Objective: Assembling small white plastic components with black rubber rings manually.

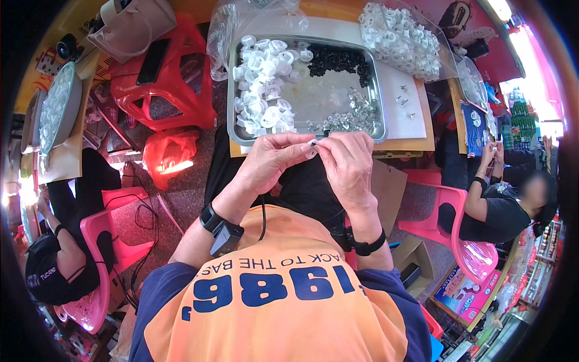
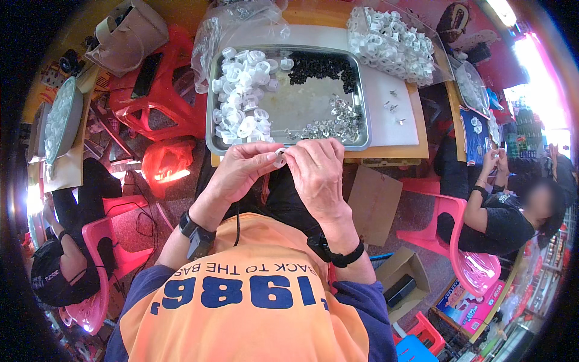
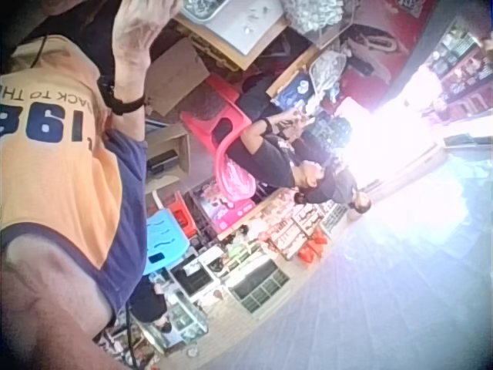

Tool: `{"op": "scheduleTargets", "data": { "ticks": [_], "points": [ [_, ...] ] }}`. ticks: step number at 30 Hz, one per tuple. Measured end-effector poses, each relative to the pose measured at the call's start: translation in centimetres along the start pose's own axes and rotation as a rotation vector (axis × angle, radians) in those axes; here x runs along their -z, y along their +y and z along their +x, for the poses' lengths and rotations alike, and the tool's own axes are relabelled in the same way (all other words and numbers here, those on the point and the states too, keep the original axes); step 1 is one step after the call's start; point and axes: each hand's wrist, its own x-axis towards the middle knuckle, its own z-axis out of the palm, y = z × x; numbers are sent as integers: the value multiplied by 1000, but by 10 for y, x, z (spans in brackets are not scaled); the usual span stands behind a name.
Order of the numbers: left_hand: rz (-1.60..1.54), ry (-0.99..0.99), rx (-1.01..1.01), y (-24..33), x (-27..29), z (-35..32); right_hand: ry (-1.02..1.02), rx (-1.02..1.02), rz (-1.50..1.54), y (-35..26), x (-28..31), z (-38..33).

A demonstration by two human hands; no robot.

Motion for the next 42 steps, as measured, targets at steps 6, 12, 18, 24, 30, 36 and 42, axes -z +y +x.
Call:
{"op": "scheduleTargets", "data": {
  "ticks": [6, 12, 18, 24, 30, 36, 42],
  "points": [
    [128, -9, 14, -3, 7, 2, -18, 38, 7, 0, -2, -2],
    [-87, -67, 24, -1, 7, 3, 18, 57, 68, 6, -8, -2],
    [-195, -138, 1, 0, 12, 6, 10, -200, 318, 5, -18, -8],
    [-172, -126, -56, 4, 3, 4, 0, -871, 1090, -2, -23, -13],
    [79, -29, -191, 4, -1, 5, 56, -674, 848, -2, -25, -14],
    [752, 179, -563, 13, -10, 3, 84, -550, 648, -7, -23, -7],
    [822, 227, -599, 14, -12, 1, 101, -450, 563, -9, -23, -1]
  ]
}}
